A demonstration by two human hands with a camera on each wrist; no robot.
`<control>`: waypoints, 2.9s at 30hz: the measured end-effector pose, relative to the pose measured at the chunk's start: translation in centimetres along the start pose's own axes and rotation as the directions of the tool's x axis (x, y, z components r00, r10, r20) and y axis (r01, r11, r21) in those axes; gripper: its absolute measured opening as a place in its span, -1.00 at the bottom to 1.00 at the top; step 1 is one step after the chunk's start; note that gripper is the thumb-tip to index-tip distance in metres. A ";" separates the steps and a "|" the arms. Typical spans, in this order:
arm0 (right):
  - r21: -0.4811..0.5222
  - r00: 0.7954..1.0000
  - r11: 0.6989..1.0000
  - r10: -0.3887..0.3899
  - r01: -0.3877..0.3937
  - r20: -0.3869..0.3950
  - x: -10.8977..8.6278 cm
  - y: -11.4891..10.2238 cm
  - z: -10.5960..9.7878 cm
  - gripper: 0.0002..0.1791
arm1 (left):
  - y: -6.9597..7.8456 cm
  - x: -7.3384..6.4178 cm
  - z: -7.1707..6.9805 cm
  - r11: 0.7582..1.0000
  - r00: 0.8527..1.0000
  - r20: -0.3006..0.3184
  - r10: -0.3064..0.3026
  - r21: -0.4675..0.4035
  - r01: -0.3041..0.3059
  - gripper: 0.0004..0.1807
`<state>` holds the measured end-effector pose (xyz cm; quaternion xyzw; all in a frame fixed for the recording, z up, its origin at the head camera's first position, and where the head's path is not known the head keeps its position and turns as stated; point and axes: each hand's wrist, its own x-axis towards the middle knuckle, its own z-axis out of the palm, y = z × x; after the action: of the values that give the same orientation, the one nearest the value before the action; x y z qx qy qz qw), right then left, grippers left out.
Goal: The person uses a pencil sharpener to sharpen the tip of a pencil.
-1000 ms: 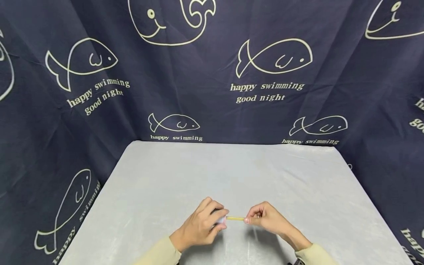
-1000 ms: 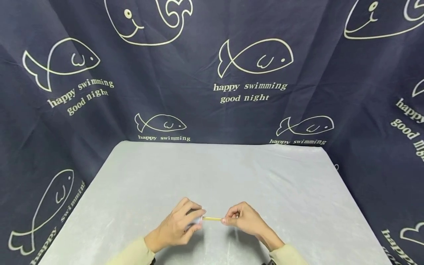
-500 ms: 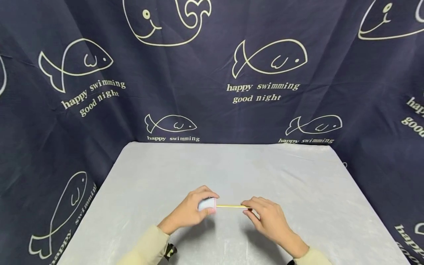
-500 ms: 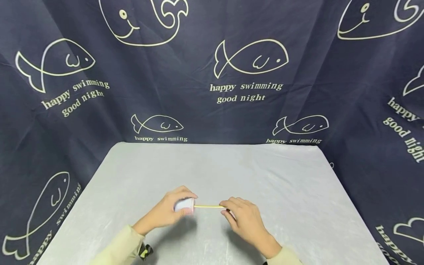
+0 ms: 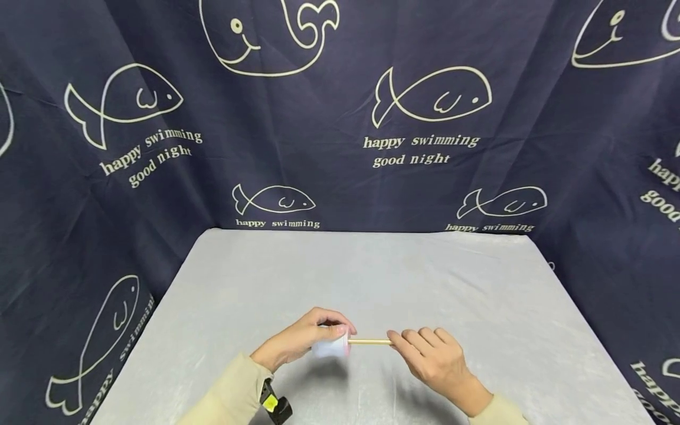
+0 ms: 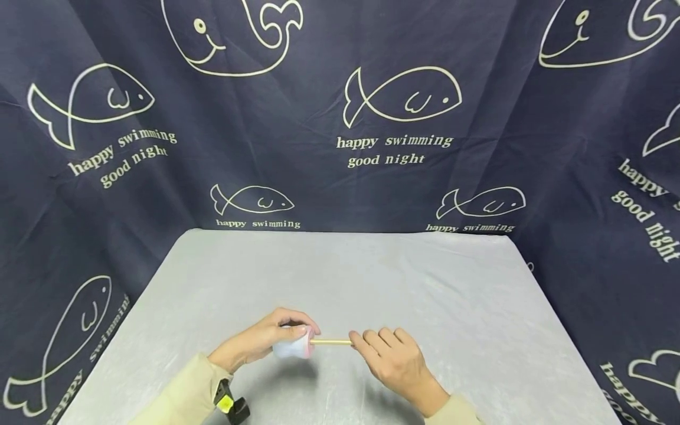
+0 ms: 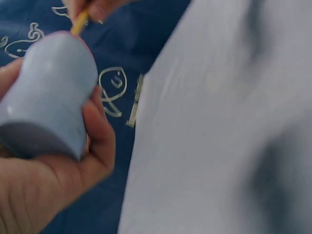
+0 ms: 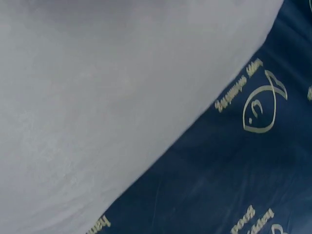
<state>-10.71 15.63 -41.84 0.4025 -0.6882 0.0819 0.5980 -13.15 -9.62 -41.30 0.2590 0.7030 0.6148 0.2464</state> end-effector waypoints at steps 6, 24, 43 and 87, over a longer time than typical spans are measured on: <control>0.272 0.873 0.888 0.235 -0.372 0.427 -0.9 -0.8 -1.4 -0.71 | -1.6 -0.6 1.5 0.778 0.900 -0.019 0.435 0.511 -0.365 -0.73; 0.194 0.366 0.444 0.345 -0.875 0.864 -1.4 0.2 -0.8 -0.89 | -2.4 -0.6 1.2 0.529 0.833 0.010 0.554 0.768 -0.361 -0.65; 0.144 0.985 0.979 0.129 -0.145 0.119 -0.3 -0.2 0.7 -0.65 | 0.3 -0.1 -0.3 0.974 0.994 -0.069 0.080 0.220 -0.063 -0.70; 0.268 0.922 0.916 0.206 -0.300 0.328 -0.4 0.5 0.6 -0.70 | -0.5 0.1 0.1 0.905 0.970 -0.124 0.207 0.401 -0.142 -0.76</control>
<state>-11.49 15.80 -42.15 0.4063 -0.7940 0.2069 0.4021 -13.18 -9.57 -41.85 0.3134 0.8027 0.5017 0.0753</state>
